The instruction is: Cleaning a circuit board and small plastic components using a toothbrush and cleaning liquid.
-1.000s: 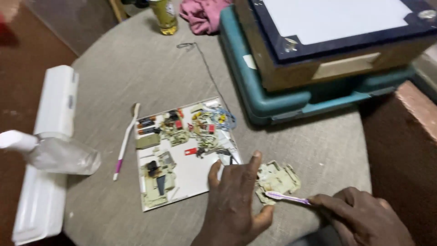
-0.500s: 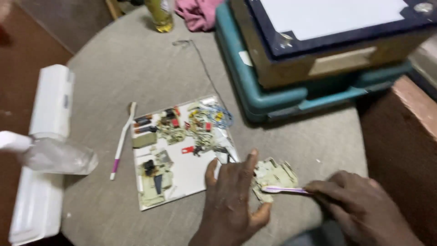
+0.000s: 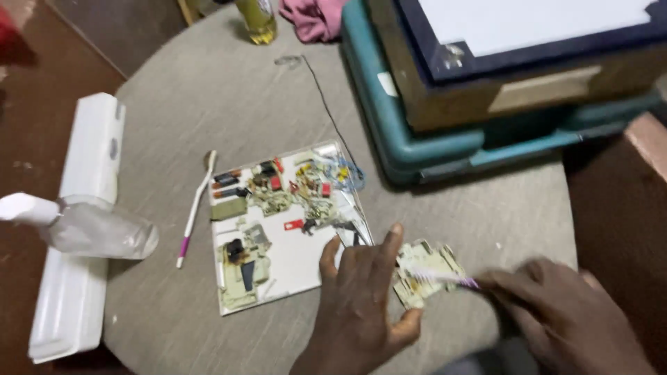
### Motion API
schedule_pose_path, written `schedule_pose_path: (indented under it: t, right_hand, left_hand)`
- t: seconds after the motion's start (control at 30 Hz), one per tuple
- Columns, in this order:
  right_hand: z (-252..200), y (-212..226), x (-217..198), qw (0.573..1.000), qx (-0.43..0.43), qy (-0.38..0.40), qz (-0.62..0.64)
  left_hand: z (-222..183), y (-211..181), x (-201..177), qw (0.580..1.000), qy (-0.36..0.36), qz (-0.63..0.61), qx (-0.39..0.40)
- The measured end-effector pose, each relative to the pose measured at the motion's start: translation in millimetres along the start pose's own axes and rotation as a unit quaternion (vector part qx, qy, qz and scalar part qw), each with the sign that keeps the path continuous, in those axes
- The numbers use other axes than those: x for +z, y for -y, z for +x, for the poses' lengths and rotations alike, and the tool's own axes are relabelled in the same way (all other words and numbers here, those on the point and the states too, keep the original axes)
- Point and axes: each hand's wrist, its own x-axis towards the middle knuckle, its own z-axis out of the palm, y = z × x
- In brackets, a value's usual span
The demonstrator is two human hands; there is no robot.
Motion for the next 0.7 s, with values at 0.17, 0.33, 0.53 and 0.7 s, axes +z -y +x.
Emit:
schedule_pose_path:
  t: [0.17,0.33,0.53,0.7]
  right_hand:
    - [0,-2,-6,0.999,-0.041,-0.02,-0.003]
    - [3,4,-3,0.994,-0.066,-0.09,0.016]
    - [14,-8,14,0.998,0.037,0.036,-0.036]
    - [10,-24,11,0.998,0.011,-0.015,0.063]
  left_hand:
    - [0,2,8,1.0,0.017,0.002,-0.007]
    - [1,-5,5,1.0,-0.001,-0.001,-0.002]
    - [0,-2,-8,1.0,0.008,-0.023,-0.009]
    - [4,-8,-6,1.0,0.02,0.001,-0.013]
